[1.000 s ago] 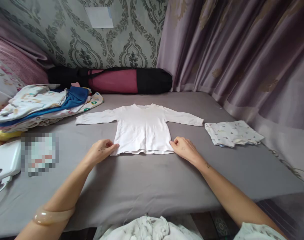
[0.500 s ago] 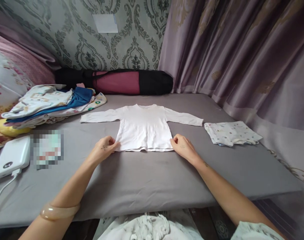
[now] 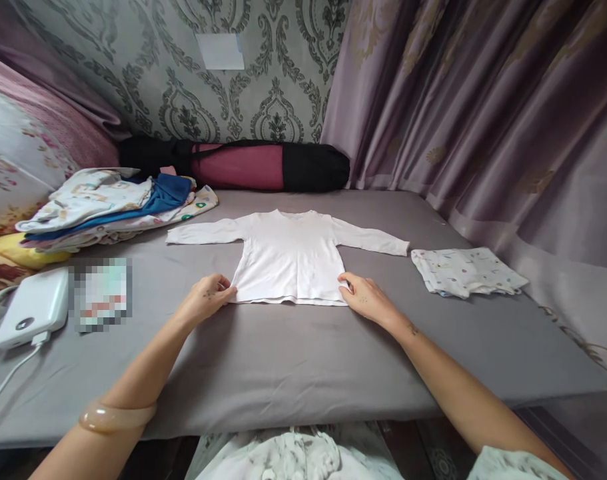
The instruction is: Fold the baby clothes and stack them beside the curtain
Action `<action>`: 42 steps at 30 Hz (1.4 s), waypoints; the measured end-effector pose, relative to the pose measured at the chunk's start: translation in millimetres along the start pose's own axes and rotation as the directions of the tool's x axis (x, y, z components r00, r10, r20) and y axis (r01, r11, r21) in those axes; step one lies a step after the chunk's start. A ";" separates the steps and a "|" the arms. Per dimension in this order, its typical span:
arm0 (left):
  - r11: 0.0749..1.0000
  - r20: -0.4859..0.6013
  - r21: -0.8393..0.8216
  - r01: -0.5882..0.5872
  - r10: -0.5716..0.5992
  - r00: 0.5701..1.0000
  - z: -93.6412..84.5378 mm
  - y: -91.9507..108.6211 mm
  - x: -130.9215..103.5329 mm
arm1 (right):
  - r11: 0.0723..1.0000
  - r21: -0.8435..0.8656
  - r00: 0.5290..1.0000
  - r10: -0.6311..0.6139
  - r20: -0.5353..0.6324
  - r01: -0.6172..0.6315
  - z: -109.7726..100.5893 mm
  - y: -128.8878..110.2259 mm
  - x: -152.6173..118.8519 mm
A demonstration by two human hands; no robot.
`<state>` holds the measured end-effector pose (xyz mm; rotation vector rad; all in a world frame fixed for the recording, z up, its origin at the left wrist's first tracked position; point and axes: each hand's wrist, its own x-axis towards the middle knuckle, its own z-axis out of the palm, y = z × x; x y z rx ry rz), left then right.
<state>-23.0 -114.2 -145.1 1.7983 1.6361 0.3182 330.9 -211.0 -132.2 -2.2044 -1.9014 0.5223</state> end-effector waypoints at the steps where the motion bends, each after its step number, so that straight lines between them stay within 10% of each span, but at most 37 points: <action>1: 1.000 0.016 -0.014 0.005 -0.005 1.000 -1.3 -1.1 1.3 | 1.000 -0.014 1.000 -0.003 0.010 0.003 -0.9 0.0 0.2; 12: 0.999 0.105 -0.045 -0.001 0.005 0.994 -12.8 -13.2 9.1 | 0.994 0.099 0.992 -0.049 0.118 0.037 -11.2 9.3 4.2; 19: 0.850 -0.064 0.523 -0.064 0.114 0.991 -13.7 27.4 10.3 | 0.995 -0.091 0.998 -0.039 0.048 0.043 -23.4 -13.8 21.5; 26: 0.693 0.034 0.492 -0.528 0.590 0.806 50.1 76.1 49.9 | 0.945 -0.162 0.952 -0.299 -0.063 0.286 22.7 -52.6 80.1; 42: 0.722 0.145 0.568 -0.395 0.385 0.912 36.5 26.2 74.8 | 0.869 -0.060 0.858 -0.471 0.204 0.491 41.2 -70.3 42.6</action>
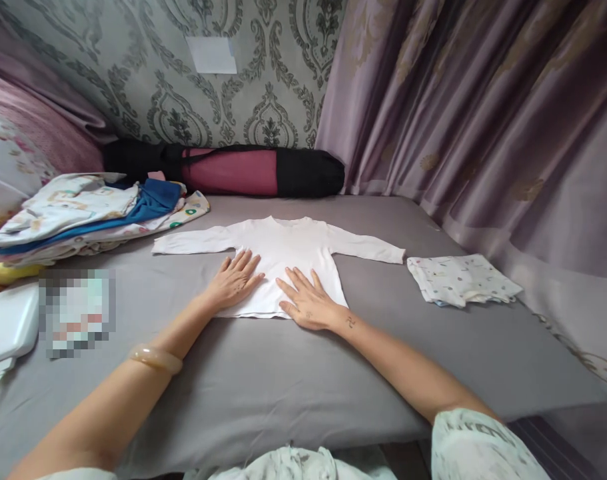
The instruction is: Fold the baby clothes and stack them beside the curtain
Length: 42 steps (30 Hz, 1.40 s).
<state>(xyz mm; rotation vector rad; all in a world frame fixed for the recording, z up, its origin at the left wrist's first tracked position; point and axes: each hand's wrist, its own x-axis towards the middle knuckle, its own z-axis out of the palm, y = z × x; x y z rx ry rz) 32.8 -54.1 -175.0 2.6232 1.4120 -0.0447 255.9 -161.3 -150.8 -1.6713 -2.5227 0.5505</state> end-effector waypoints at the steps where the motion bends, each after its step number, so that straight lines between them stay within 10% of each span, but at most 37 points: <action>1: 1.000 0.024 0.003 0.001 -0.002 1.000 -1.8 0.4 0.4 | 0.999 0.016 1.000 -0.029 0.010 0.029 0.2 -4.4 -5.3; 8: 0.998 0.285 0.055 0.027 -0.041 0.958 -39.8 5.7 13.2 | 0.909 0.319 0.952 -0.300 0.061 0.267 -16.3 -7.7 -39.7; 12: 0.998 0.244 0.053 0.021 -0.034 0.969 -56.2 27.8 31.8 | 0.942 0.335 0.969 0.086 -0.232 -0.004 -39.4 48.0 -26.9; 16: 0.990 0.005 -0.113 -0.081 0.082 0.997 -42.0 75.8 50.3 | 0.935 0.038 0.852 0.337 -0.402 -0.352 -55.9 107.2 -3.5; 23: 0.950 -0.107 -0.212 -0.229 0.211 0.972 1.9 143.2 59.9 | 0.903 -0.284 0.921 0.229 -0.316 -0.321 -51.9 126.9 11.3; 34: 0.957 -0.017 -0.169 -0.236 0.237 0.971 5.4 150.0 48.7 | 0.849 -0.489 0.965 0.082 -0.249 -0.199 -56.6 145.8 14.7; 42: 0.915 0.066 -0.222 -0.336 0.358 0.931 3.2 148.8 40.4 | 0.857 -0.420 0.945 0.204 -0.254 -0.298 -63.5 135.7 19.8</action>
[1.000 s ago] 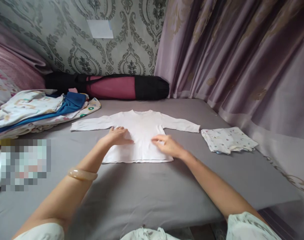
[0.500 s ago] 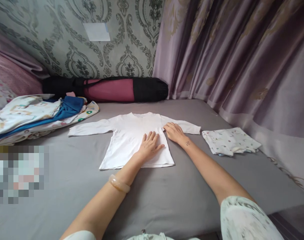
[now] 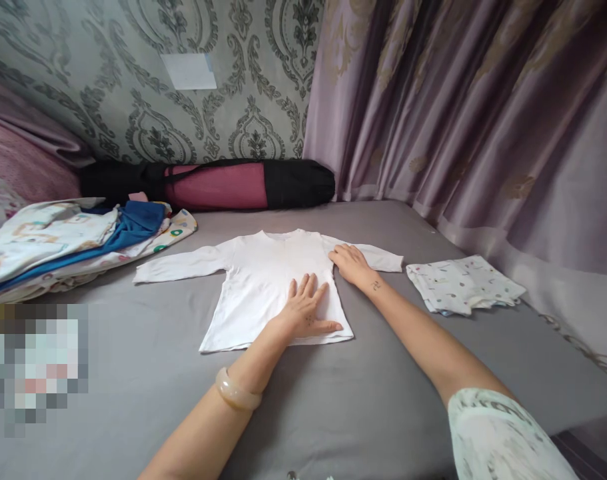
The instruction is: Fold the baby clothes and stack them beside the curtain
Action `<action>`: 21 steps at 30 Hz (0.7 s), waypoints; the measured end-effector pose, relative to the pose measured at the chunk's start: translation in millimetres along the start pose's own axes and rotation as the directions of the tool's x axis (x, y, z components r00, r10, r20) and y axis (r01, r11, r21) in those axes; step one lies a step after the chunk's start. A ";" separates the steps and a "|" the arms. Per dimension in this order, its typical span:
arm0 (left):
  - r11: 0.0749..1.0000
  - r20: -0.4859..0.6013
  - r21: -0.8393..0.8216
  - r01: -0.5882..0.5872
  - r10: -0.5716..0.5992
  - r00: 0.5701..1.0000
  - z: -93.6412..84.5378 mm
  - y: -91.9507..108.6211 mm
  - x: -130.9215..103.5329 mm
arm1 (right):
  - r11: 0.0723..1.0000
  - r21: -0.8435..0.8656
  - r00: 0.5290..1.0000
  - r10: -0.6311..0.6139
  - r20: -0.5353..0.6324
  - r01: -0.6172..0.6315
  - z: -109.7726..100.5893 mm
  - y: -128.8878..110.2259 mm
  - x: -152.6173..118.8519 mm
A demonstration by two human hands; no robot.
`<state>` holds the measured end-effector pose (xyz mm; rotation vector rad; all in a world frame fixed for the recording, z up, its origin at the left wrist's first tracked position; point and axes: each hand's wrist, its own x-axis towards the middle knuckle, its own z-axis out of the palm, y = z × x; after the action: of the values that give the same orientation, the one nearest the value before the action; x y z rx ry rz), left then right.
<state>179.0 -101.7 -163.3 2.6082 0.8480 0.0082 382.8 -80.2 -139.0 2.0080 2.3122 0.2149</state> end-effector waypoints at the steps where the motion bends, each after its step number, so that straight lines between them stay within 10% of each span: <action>1: 0.999 0.007 -0.013 -0.030 0.030 1.000 0.7 2.7 -1.4 | 0.999 0.016 0.999 0.033 0.003 -0.033 -2.3 -3.7 3.8; 21: 0.990 -0.170 0.108 -0.094 0.111 0.979 30.2 20.3 -6.5 | 0.896 0.324 0.952 0.270 0.146 -0.304 32.3 -53.3 84.8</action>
<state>188.9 -131.4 -182.8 2.7741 0.7894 0.2344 323.2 -1.6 -175.9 2.4584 2.1003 -0.2915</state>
